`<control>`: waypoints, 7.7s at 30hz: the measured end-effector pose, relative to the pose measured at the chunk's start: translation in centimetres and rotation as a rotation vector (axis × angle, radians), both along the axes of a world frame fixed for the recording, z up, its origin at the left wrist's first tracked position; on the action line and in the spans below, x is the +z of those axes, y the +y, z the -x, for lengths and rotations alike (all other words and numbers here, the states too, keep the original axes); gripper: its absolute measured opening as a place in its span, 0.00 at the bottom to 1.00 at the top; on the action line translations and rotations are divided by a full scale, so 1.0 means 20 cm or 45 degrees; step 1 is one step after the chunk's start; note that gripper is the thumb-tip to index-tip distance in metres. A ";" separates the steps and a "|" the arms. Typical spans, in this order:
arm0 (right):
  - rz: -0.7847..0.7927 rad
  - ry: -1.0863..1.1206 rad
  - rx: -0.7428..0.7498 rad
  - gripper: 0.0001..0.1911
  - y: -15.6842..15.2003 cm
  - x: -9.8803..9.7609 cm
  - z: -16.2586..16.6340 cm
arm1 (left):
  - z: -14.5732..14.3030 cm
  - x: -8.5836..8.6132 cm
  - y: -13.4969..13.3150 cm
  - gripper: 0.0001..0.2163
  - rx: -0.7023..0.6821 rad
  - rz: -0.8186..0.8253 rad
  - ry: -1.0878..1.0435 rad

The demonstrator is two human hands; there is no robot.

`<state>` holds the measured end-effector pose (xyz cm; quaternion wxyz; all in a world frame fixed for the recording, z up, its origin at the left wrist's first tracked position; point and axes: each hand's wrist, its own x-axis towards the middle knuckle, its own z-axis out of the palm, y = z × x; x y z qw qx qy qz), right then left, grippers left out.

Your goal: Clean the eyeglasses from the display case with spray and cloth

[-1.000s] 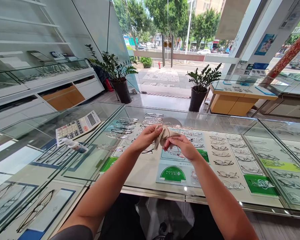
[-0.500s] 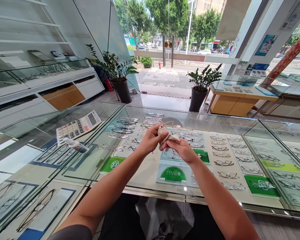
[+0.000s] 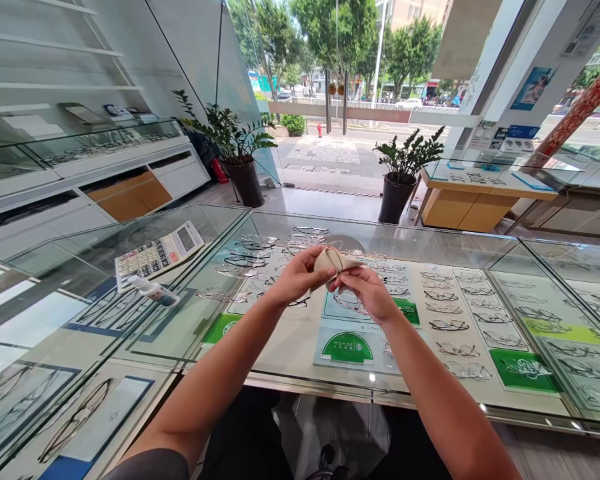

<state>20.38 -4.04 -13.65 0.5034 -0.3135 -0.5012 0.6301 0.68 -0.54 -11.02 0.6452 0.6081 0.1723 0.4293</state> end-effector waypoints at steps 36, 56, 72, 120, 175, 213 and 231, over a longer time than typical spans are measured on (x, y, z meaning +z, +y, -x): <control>-0.003 0.135 -0.298 0.14 0.03 0.03 -0.03 | -0.12 -0.12 -0.05 0.30 0.097 0.219 0.176; 0.125 0.379 -0.254 0.12 0.02 0.02 0.01 | -0.13 -0.13 -0.07 0.25 0.037 0.323 0.137; 0.037 0.388 -0.330 0.12 0.03 0.01 0.02 | -0.16 -0.13 -0.09 0.24 0.096 0.279 0.181; -0.352 -0.056 -0.404 0.17 -0.04 -0.01 0.09 | -0.20 -0.19 -0.04 0.31 0.475 0.369 -0.043; -0.214 -0.073 -0.501 0.13 0.02 -0.04 0.03 | -0.08 -0.11 -0.02 0.29 0.033 0.490 0.138; -0.182 0.087 -0.506 0.12 0.01 -0.03 0.04 | -0.11 -0.10 -0.07 0.26 0.089 0.260 0.083; -0.167 0.065 -0.504 0.12 -0.01 -0.03 0.07 | -0.14 -0.13 -0.05 0.27 0.358 0.095 0.165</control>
